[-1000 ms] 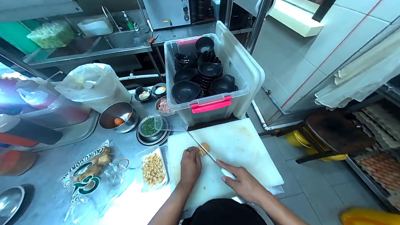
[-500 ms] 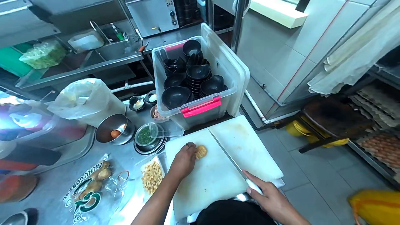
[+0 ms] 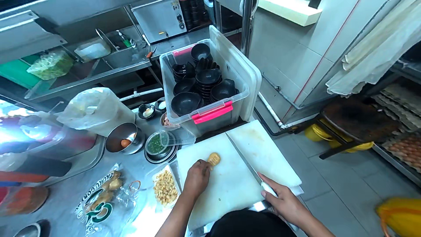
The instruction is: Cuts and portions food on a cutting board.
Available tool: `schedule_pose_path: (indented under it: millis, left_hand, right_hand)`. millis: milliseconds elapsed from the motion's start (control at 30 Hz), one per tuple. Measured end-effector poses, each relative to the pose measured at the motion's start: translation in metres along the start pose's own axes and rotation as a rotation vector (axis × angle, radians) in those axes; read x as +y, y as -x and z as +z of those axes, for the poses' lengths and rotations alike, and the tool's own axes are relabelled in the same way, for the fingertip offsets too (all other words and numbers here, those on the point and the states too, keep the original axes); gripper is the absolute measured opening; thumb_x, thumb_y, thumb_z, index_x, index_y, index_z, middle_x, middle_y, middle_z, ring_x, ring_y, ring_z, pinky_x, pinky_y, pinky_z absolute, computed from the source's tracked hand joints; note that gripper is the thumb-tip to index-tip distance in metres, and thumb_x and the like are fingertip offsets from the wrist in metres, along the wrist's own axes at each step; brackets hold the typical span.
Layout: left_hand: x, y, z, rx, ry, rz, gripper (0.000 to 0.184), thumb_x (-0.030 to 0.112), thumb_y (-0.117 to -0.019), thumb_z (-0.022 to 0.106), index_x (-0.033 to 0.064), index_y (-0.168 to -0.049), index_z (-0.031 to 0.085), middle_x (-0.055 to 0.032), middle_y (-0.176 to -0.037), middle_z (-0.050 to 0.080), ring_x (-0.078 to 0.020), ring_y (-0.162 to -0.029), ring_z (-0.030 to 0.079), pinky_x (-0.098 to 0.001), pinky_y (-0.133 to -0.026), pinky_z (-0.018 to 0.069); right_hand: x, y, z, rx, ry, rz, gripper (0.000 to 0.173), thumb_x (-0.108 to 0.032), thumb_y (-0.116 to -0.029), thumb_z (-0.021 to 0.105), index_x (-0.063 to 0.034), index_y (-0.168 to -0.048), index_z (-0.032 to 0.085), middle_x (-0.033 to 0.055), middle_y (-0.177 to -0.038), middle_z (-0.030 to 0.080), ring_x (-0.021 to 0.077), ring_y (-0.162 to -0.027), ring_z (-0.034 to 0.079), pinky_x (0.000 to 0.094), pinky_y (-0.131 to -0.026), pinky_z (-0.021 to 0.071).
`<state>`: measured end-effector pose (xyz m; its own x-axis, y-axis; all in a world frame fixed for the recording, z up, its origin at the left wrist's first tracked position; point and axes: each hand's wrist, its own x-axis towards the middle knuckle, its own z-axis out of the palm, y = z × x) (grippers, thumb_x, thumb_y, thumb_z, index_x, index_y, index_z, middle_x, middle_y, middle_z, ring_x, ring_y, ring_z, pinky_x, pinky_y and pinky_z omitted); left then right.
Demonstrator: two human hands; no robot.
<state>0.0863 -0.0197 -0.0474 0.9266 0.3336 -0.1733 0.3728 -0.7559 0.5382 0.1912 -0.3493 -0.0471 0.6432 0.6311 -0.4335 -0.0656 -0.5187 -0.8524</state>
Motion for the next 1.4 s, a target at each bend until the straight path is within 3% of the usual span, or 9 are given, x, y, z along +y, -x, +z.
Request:
schedule_pose_path:
  millis: [100, 200, 300, 400, 567, 733, 933, 1100, 1400]
  left_hand:
    - [0.003, 0.006, 0.001, 0.095, 0.040, 0.006, 0.024, 0.017, -0.0992, 0.055, 0.0083, -0.108, 0.076, -0.0078, -0.107, 0.073, -0.0161, -0.095, 0.070, -0.0342, -0.090, 0.0581]
    - [0.008, 0.009, 0.003, 0.332, 0.022, 0.051, 0.020, 0.015, -0.0963, 0.058, 0.0070, -0.101, 0.076, -0.0076, -0.099, 0.073, -0.0152, -0.084, 0.070, -0.0330, -0.079, 0.0609]
    - [0.013, 0.004, 0.011, 0.559, -0.107, 0.098, 0.019, 0.014, -0.0955, 0.059, 0.0060, -0.097, 0.077, -0.0095, -0.098, 0.074, -0.0204, -0.090, 0.073, -0.0355, -0.080, 0.0622]
    - [0.008, -0.004, 0.026, 0.640, -0.217, 0.147, 0.018, 0.012, -0.0953, 0.061, 0.0052, -0.096, 0.077, -0.0113, -0.099, 0.074, -0.0248, -0.097, 0.073, -0.0370, -0.084, 0.0614]
    - [0.010, -0.003, 0.045, 0.620, -0.250, 0.202, 0.017, 0.012, -0.0943, 0.061, 0.0058, -0.096, 0.077, -0.0112, -0.098, 0.074, -0.0248, -0.095, 0.073, -0.0361, -0.080, 0.0622]
    - [0.002, -0.002, 0.050, 0.580, -0.194, 0.320, 0.023, 0.021, -0.0960, 0.058, 0.0089, -0.096, 0.077, -0.0080, -0.101, 0.074, -0.0216, -0.099, 0.072, -0.0345, -0.083, 0.0612]
    - [-0.006, 0.001, 0.035, 0.536, -0.086, 0.143, 0.028, 0.017, -0.0967, 0.053, 0.0047, -0.106, 0.076, -0.0118, -0.110, 0.074, -0.0267, -0.109, 0.070, -0.0407, -0.095, 0.0578]
    - [-0.012, -0.004, 0.030, 0.446, -0.063, 0.238, 0.024, 0.021, -0.0977, 0.057, 0.0092, -0.102, 0.078, -0.0082, -0.111, 0.072, -0.0212, -0.107, 0.069, -0.0353, -0.093, 0.0580]
    - [-0.012, -0.020, 0.024, 0.339, -0.086, 0.214, 0.028, 0.027, -0.1016, 0.056, 0.0114, -0.105, 0.078, -0.0074, -0.115, 0.072, -0.0201, -0.110, 0.068, -0.0357, -0.095, 0.0575]
  right_hand:
    - [-0.003, -0.002, 0.000, -0.001, -0.028, 0.011, 0.061, -0.025, -0.0986, 0.060, -0.0284, -0.157, 0.043, 0.0063, -0.098, 0.071, 0.0150, -0.052, 0.058, 0.0357, -0.050, 0.0542]
    - [-0.001, -0.004, 0.000, 0.007, -0.076, 0.008, 0.062, -0.023, -0.0982, 0.061, -0.0272, -0.158, 0.043, 0.0061, -0.095, 0.071, 0.0145, -0.050, 0.056, 0.0344, -0.048, 0.0534]
    - [0.001, -0.005, 0.002, 0.019, -0.123, -0.012, 0.063, -0.021, -0.0979, 0.060, -0.0251, -0.158, 0.043, 0.0059, -0.093, 0.070, 0.0141, -0.048, 0.055, 0.0331, -0.046, 0.0522]
    - [-0.001, -0.006, 0.002, 0.024, -0.123, -0.003, 0.063, -0.022, -0.0978, 0.060, -0.0249, -0.158, 0.043, 0.0055, -0.094, 0.070, 0.0138, -0.048, 0.055, 0.0323, -0.046, 0.0524]
    - [-0.001, -0.005, 0.002, 0.028, -0.109, 0.004, 0.063, -0.023, -0.0980, 0.060, -0.0252, -0.158, 0.042, 0.0062, -0.094, 0.070, 0.0144, -0.050, 0.056, 0.0337, -0.047, 0.0530]
    - [0.000, -0.005, 0.003, 0.039, -0.123, 0.005, 0.063, -0.022, -0.0981, 0.060, -0.0250, -0.158, 0.042, 0.0059, -0.097, 0.070, 0.0141, -0.050, 0.056, 0.0330, -0.046, 0.0529]
    - [-0.002, -0.006, 0.001, 0.028, -0.117, 0.016, 0.063, -0.022, -0.0981, 0.060, -0.0248, -0.158, 0.042, 0.0055, -0.095, 0.070, 0.0138, -0.049, 0.056, 0.0324, -0.046, 0.0530]
    - [-0.003, -0.008, 0.001, 0.019, -0.125, 0.013, 0.063, -0.021, -0.0983, 0.060, -0.0252, -0.158, 0.042, 0.0058, -0.096, 0.070, 0.0141, -0.049, 0.056, 0.0327, -0.046, 0.0529]
    - [-0.003, -0.007, 0.002, 0.030, -0.145, 0.008, 0.063, -0.021, -0.0983, 0.060, -0.0238, -0.159, 0.041, 0.0056, -0.098, 0.070, 0.0133, -0.049, 0.055, 0.0317, -0.046, 0.0522]
